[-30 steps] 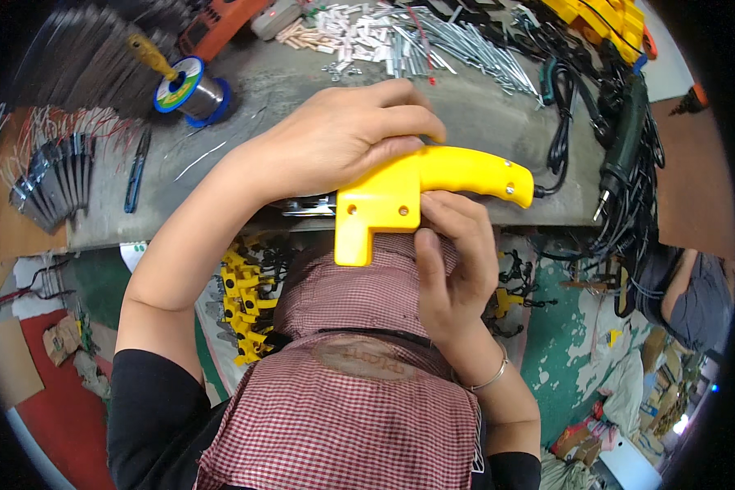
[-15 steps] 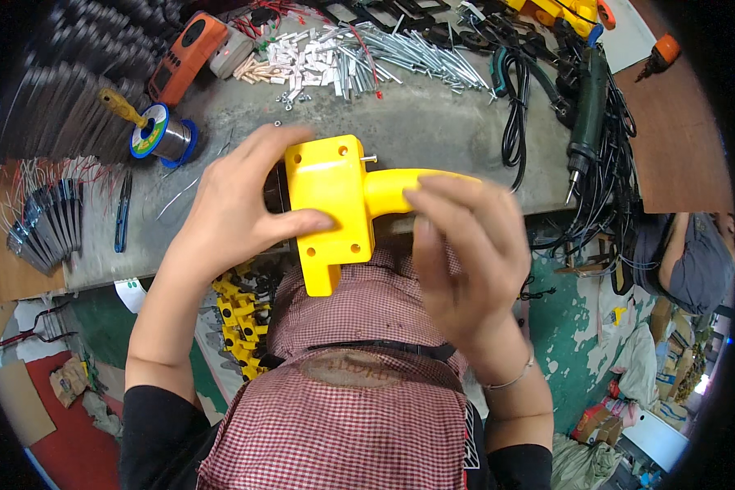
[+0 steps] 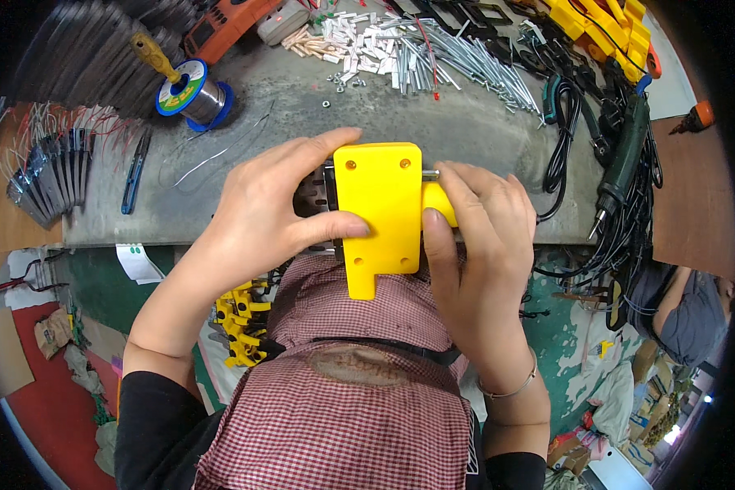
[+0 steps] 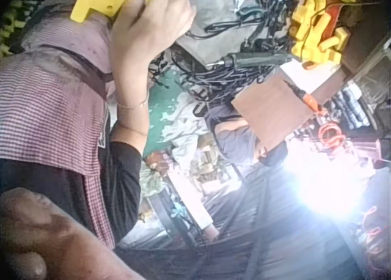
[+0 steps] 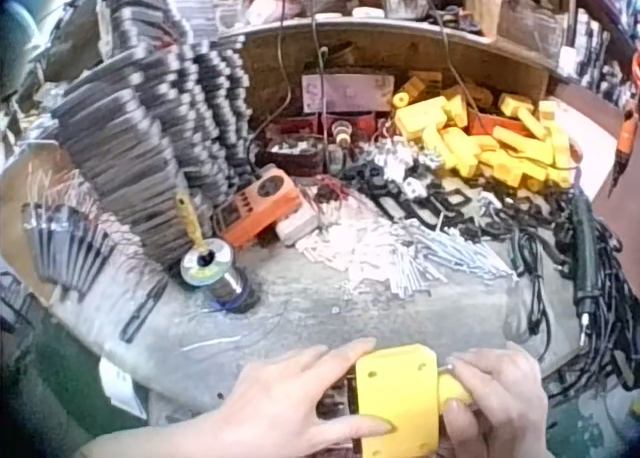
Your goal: The person assembles a handheld power tool by fitting electrical switches and a metal plate assembly into the plastic housing, fastening screws using an electric screwdriver, and connecting wires.
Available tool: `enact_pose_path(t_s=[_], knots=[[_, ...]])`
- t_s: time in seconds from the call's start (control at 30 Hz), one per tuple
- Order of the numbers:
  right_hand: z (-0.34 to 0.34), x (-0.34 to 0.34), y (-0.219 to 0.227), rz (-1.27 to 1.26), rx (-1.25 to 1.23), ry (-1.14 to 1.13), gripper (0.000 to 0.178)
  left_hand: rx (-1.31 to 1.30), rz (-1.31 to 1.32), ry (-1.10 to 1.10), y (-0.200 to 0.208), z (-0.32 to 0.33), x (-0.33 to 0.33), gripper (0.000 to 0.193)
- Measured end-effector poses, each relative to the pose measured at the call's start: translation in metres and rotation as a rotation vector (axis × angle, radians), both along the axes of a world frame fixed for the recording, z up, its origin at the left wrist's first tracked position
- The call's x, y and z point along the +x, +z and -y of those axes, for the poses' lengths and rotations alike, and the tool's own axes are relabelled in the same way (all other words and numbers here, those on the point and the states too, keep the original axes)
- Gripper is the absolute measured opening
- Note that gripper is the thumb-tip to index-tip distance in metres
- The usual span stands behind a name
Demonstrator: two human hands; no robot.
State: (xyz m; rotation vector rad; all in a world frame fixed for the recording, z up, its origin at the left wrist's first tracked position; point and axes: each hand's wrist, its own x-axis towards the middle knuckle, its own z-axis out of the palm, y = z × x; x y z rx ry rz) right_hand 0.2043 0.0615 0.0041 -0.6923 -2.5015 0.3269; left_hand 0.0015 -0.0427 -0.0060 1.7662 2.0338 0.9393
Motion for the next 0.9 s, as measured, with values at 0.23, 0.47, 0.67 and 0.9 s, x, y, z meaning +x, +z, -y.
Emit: enact_pose_path(t_s=[0.23,0.47,0.67,0.9], knots=[[-0.009,-0.023,-0.006,-0.049,0.113,-0.043,0.033,-0.047,0.116,0.049,0.009,-0.01,-0.008,0.054],[-0.019,-0.028,-0.016,-0.081,0.126,-0.018,0.032,-0.082,0.224,0.06,0.004,-0.016,-0.01,0.052],[-0.062,-0.001,0.002,-0.086,0.155,0.052,0.02,-0.14,0.285,0.021,0.004,-0.017,-0.017,0.053],[-0.192,0.13,0.001,0.232,0.135,-0.803,0.066,-0.185,0.18,0.05,0.014,-0.02,-0.003,0.064]])
